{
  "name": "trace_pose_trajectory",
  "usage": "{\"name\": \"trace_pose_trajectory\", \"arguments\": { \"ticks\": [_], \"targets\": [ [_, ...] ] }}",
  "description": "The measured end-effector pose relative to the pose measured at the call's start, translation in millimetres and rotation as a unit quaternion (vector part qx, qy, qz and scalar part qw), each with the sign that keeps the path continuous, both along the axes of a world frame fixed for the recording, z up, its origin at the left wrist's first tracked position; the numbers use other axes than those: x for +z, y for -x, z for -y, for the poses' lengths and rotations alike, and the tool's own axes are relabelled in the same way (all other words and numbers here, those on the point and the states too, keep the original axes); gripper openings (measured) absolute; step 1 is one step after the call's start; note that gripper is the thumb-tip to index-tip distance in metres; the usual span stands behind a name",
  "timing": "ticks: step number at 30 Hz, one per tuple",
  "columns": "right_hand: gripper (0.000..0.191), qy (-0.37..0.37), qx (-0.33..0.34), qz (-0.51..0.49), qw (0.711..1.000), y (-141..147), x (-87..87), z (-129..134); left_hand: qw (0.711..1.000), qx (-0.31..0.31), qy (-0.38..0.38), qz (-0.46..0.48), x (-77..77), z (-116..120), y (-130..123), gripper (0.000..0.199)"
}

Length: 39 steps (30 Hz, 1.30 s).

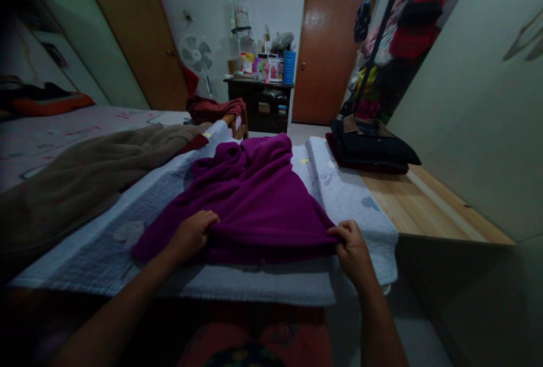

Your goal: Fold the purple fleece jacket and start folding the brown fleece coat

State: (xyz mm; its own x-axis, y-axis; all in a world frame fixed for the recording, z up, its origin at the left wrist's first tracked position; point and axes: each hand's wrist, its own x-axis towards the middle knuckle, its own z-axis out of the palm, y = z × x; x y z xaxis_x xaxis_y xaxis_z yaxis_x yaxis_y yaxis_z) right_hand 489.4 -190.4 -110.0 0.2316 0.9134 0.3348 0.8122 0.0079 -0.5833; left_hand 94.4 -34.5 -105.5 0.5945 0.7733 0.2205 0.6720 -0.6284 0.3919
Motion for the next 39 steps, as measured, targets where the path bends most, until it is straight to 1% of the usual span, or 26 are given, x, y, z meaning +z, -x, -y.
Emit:
{"name": "trace_pose_trajectory", "arguments": {
  "ticks": [1, 3, 5, 6, 8, 10, 11, 12, 13, 14, 15, 16, 18, 20, 21, 23, 25, 26, 28, 30, 31, 36, 39],
  "targets": [
    [0.033, 0.016, -0.003, 0.016, 1.0, -0.4, -2.7, 1.5, 1.0, -0.006, 0.008, -0.006, 0.8, 3.6, 3.9, 0.03],
    [0.033, 0.08, 0.004, 0.056, 0.995, -1.1, -6.0, 3.9, 0.999, -0.031, 0.038, -0.02, 1.6, 10.9, 8.9, 0.032],
    [0.038, 0.149, 0.017, 0.11, 0.983, -0.1, -3.5, 5.1, 0.994, -0.073, 0.078, -0.039, 2.2, 17.4, 10.2, 0.037],
    [0.039, 0.167, 0.014, 0.141, 0.976, 2.0, 0.3, 4.6, 0.99, -0.095, 0.096, -0.045, 2.8, 19.9, 9.8, 0.039],
    [0.041, 0.162, -0.013, 0.199, 0.966, 11.3, 11.7, -0.3, 0.982, -0.131, 0.127, -0.039, 4.5, 23.2, 7.2, 0.039],
    [0.04, 0.116, -0.038, 0.228, 0.966, 29.1, 23.2, -11.6, 0.978, -0.138, 0.159, -0.005, 6.1, 24.9, 2.6, 0.029],
    [0.039, 0.09, -0.024, 0.225, 0.97, 40.7, 27.0, -19.4, 0.975, -0.13, 0.177, 0.024, 6.5, 25.6, -0.3, 0.024],
    [0.039, 0.064, 0.004, 0.213, 0.975, 53.3, 28.9, -28.3, 0.971, -0.117, 0.198, 0.058, 6.6, 26.4, -3.6, 0.021],
    [0.038, 0.049, 0.026, 0.201, 0.978, 66.1, 28.7, -37.5, 0.966, -0.103, 0.219, 0.091, 6.4, 27.2, -7.1, 0.019],
    [0.038, 0.046, 0.035, 0.195, 0.979, 77.8, 26.6, -46.6, 0.959, -0.09, 0.237, 0.123, 5.8, 28.2, -10.5, 0.019],
    [0.039, 0.049, 0.02, 0.198, 0.979, 87.6, 23.0, -55.1, 0.952, -0.083, 0.254, 0.148, 5.2, 29.0, -13.6, 0.018],
    [0.044, 0.059, -0.012, 0.207, 0.977, 94.8, 18.5, -62.5, 0.946, -0.082, 0.268, 0.164, 4.6, 29.5, -15.9, 0.018],
    [0.054, 0.101, -0.082, 0.223, 0.966, 100.1, 9.6, -73.4, 0.94, -0.087, 0.281, 0.175, 3.6, 27.9, -17.5, 0.018],
    [0.06, 0.148, -0.125, 0.231, 0.953, 95.4, 3.9, -79.2, 0.947, -0.08, 0.255, 0.178, 2.5, 21.0, -13.6, 0.021],
    [0.058, 0.168, -0.133, 0.232, 0.949, 91.1, 2.8, -80.4, 0.957, -0.064, 0.224, 0.176, 1.3, 15.2, -9.5, 0.023],
    [0.051, 0.196, -0.137, 0.229, 0.944, 82.3, 3.4, -80.8, 0.981, -0.005, 0.13, 0.147, -3.3, -0.2, 1.4, 0.026],
    [0.041, 0.214, -0.134, 0.226, 0.941, 76.2, 5.6, -80.0, 0.993, 0.087, 0.03, 0.069, -10.3, -17.7, 13.2, 0.028],
    [0.036, 0.224, -0.129, 0.223, 0.94, 74.3, 6.7, -79.8, 0.991, 0.134, -0.006, 0.019, -14.0, -25.6, 18.0, 0.031],
    [0.024, 0.24, -0.109, 0.222, 0.939, 71.3, 8.8, -80.4, 0.976, 0.201, -0.037, -0.077, -19.8, -37.4, 24.0, 0.04],
    [0.017, 0.245, -0.084, 0.22, 0.94, 67.1, 11.6, -82.7, 0.96, 0.238, -0.044, -0.143, -21.3, -42.7, 24.5, 0.047],
    [0.015, 0.24, -0.075, 0.218, 0.943, 63.9, 13.7, -84.4, 0.952, 0.254, -0.052, -0.16, -20.3, -43.4, 23.2, 0.049],
    [0.019, 0.183, -0.067, 0.185, 0.963, 37.6, 28.1, -90.9, 0.924, 0.324, -0.122, -0.164, -9.5, -42.4, 16.4, 0.058],
    [0.023, 0.184, -0.09, 0.142, 0.968, 22.6, 32.6, -89.6, 0.908, 0.357, -0.142, -0.168, -8.5, -47.3, 18.3, 0.058]
  ]
}}
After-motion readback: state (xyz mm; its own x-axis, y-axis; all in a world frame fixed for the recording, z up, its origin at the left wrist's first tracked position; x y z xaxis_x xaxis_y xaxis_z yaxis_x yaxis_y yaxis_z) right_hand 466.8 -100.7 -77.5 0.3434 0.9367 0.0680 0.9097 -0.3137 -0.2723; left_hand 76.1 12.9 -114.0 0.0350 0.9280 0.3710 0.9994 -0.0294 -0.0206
